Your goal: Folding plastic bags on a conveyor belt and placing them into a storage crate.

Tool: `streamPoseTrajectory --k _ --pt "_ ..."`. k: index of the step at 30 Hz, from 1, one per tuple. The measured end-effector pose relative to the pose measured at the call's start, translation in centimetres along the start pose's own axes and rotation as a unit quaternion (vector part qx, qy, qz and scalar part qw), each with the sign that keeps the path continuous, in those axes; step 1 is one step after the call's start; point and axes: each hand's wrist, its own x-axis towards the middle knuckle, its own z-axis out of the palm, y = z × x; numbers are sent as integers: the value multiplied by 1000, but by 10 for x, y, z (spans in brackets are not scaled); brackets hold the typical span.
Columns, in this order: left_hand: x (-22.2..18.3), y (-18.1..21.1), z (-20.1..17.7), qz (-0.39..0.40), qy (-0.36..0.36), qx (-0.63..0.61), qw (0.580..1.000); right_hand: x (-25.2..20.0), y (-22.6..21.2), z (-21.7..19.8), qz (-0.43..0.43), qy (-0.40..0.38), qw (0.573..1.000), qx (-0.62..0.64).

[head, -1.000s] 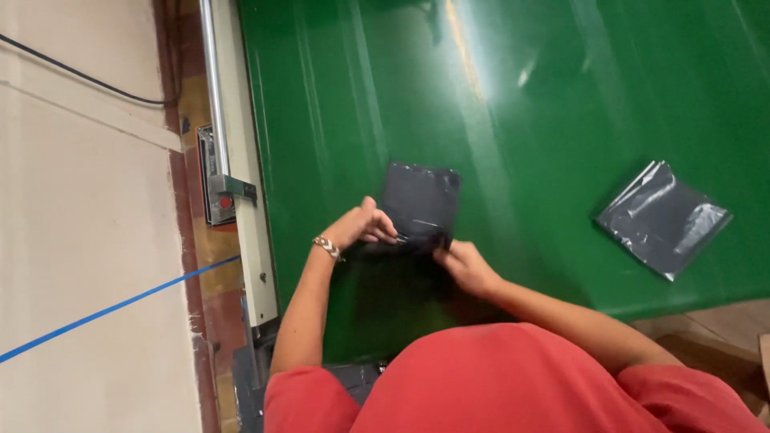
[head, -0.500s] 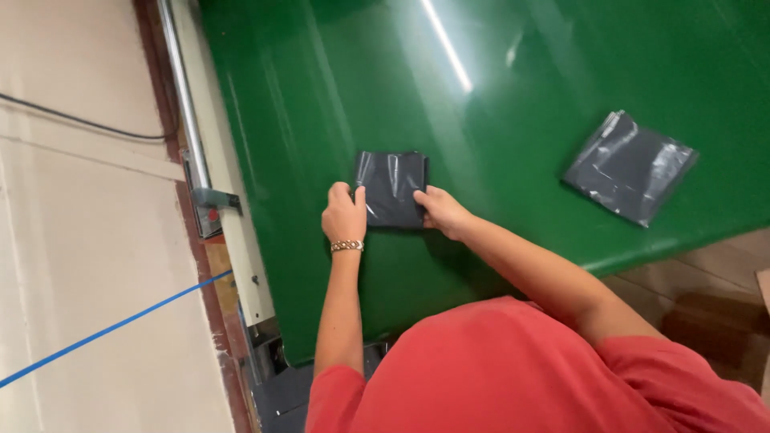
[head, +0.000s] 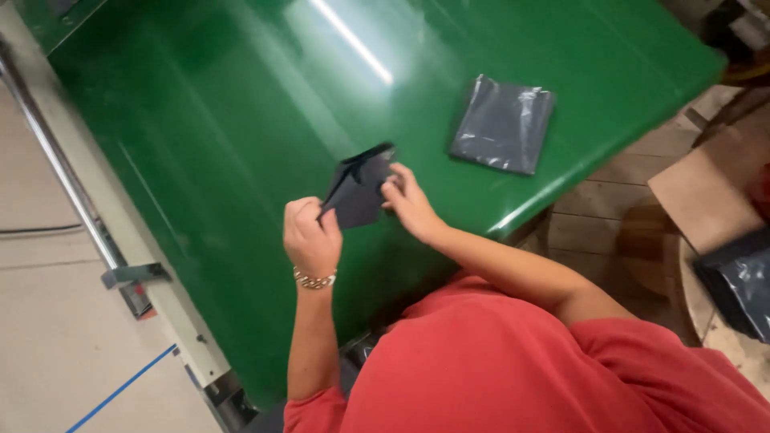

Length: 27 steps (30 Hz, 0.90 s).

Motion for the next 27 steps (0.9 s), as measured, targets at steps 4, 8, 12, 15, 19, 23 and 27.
streamPoseTrajectory --k 4,8,12,15,19,23,27 --pt "36 69 58 -80 17 -147 986 8 -11 -109 -181 144 967 -104" --pt "49 120 145 -159 -67 -155 973 -18 -122 -148 -236 287 887 -276" --pt "49 152 213 -200 -132 -169 956 -8 -110 -202 -241 301 864 -324" --pt "45 160 236 -193 -158 -135 959 -2 -98 -218 -186 316 848 -383" --pt "42 160 248 -182 -178 -81 964 10 -75 -231 -106 308 839 -436" --pt "37 158 254 -161 -171 -48 971 3 -87 -231 -77 308 818 -479" --pt "31 157 265 -119 -168 34 978 15 -93 -228 -302 285 658 -628"
